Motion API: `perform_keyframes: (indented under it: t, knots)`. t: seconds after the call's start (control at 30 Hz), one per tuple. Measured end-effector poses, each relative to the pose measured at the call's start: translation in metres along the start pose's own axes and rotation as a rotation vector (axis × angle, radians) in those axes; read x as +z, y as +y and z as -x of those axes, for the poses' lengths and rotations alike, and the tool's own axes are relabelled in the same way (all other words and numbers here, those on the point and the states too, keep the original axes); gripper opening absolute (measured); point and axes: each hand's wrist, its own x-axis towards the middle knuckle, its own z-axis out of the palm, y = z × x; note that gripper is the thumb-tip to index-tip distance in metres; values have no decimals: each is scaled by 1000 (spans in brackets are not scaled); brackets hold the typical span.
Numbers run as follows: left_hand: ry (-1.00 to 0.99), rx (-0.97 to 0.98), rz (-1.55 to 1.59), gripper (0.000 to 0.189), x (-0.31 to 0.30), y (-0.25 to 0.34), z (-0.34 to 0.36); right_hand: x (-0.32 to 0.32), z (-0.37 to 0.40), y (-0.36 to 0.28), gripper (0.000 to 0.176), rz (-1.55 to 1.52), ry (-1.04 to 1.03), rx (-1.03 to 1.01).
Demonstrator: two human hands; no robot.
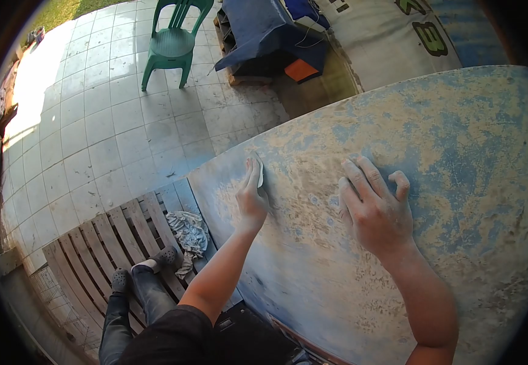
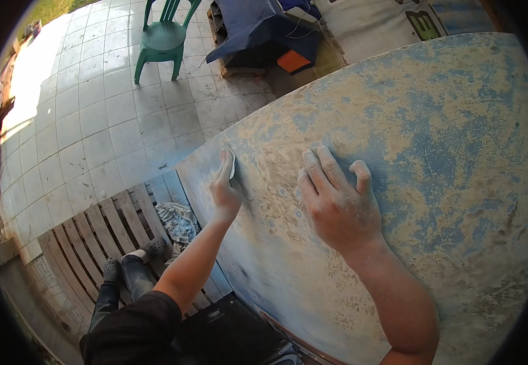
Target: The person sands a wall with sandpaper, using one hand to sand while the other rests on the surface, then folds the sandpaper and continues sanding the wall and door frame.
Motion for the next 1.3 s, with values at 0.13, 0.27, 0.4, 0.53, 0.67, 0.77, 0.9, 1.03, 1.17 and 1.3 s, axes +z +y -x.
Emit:
perform_keyframes:
  t: [0.13,0.27,0.4,0.53,0.67,0.77,0.9,1.03,1.17,1.3]
  knots:
    - [-3,-66,22,71,-3,28,13,1,1,-1,18,-10,7,12]
    - [-79,-57,29,73,-4,23,30,0,0,0,18,-1,0,5]
    - [2,-98,29,75,1,12,-9,1,0,0,18,2,-4,-2]
    - [-75,-120,83,75,-3,41,39,2,1,-1,19,5,-4,-1]
    - [-22,-52,39,73,-3,17,16,2,1,-1,18,5,-12,4]
    - [60,-220,81,58,4,14,-23,3,-1,-2,18,9,-7,-3]
    - [26,-146,112,71,6,45,21,8,-3,-6,19,40,7,-21]
    - [-50,-13,163,73,-2,23,33,9,-2,-7,21,0,6,-19]
    - [65,-147,153,65,0,12,-7,8,-3,-7,21,15,10,-12]
    - [33,-84,118,77,7,37,35,8,-2,-7,22,27,7,-10]
